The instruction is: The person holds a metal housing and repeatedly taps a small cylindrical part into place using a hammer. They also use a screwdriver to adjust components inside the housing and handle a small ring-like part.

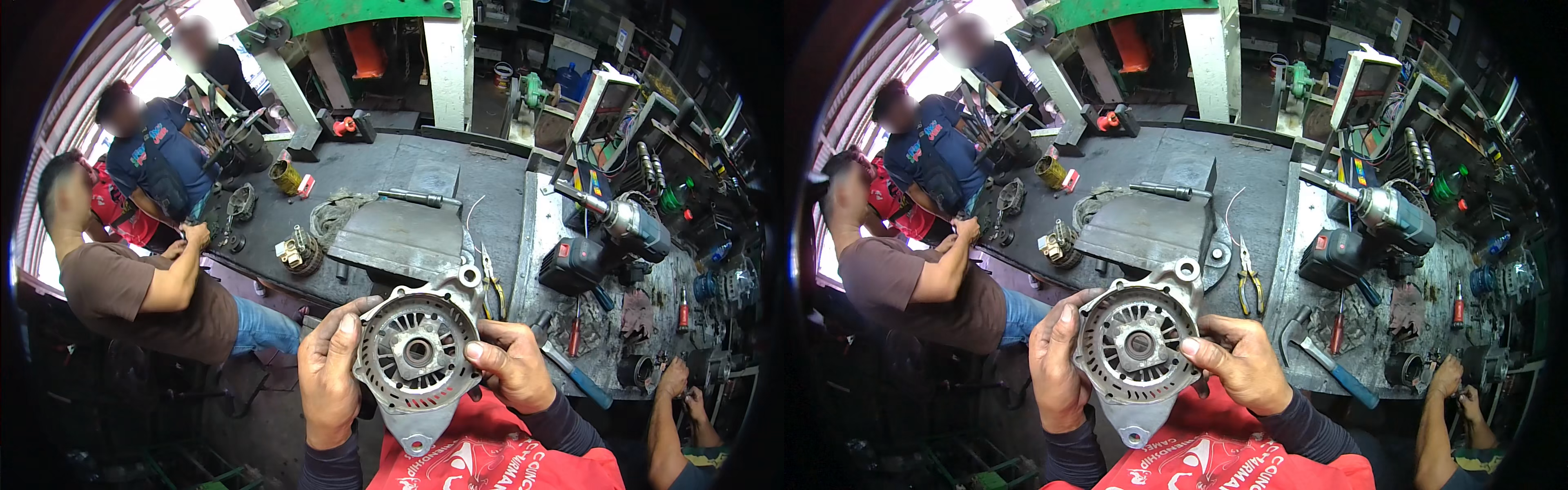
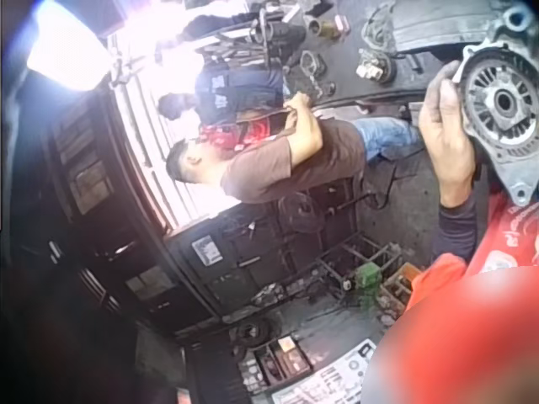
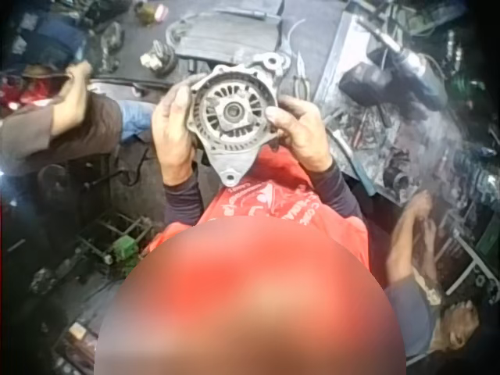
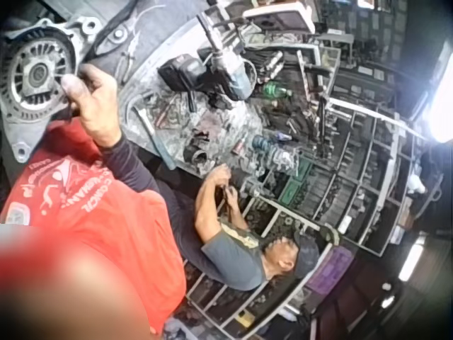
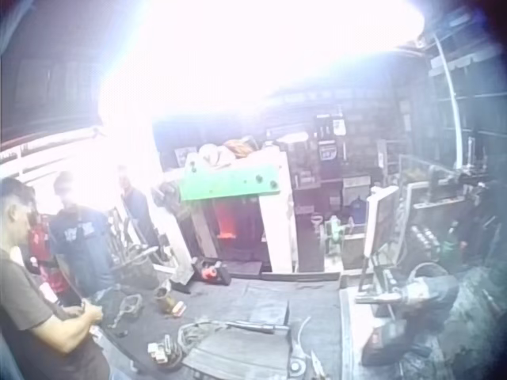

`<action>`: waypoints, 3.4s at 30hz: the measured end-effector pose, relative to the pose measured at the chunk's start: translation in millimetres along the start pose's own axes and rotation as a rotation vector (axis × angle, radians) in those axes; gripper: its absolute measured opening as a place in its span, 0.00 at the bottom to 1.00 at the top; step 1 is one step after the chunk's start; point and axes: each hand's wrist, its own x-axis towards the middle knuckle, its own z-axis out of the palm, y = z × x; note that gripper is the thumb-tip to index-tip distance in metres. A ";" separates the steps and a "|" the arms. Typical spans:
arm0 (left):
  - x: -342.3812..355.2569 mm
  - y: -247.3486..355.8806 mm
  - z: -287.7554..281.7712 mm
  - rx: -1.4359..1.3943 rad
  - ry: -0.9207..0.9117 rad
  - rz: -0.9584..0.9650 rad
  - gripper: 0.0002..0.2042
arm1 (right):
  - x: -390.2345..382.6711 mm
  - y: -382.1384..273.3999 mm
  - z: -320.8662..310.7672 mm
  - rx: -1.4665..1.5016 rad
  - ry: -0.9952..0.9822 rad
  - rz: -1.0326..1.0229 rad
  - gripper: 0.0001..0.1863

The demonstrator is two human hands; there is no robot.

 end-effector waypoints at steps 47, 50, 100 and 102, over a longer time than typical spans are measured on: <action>4.6 -8.7 0.8 -0.259 -0.145 -0.202 0.38 | 27.4 15.1 -1.2 0.290 -0.028 -0.073 0.22; 3.5 -11.0 -0.1 -0.266 -0.158 -0.202 0.39 | 27.6 15.4 -1.9 0.272 -0.020 -0.099 0.23; -11.4 -18.6 10.5 -0.330 -0.035 -0.038 0.51 | 2.3 -15.3 11.7 -1.001 -0.044 -0.800 0.22; -11.2 -19.1 9.6 -0.328 -0.049 -0.039 0.49 | 4.8 -16.8 8.7 -0.961 -0.040 -0.849 0.21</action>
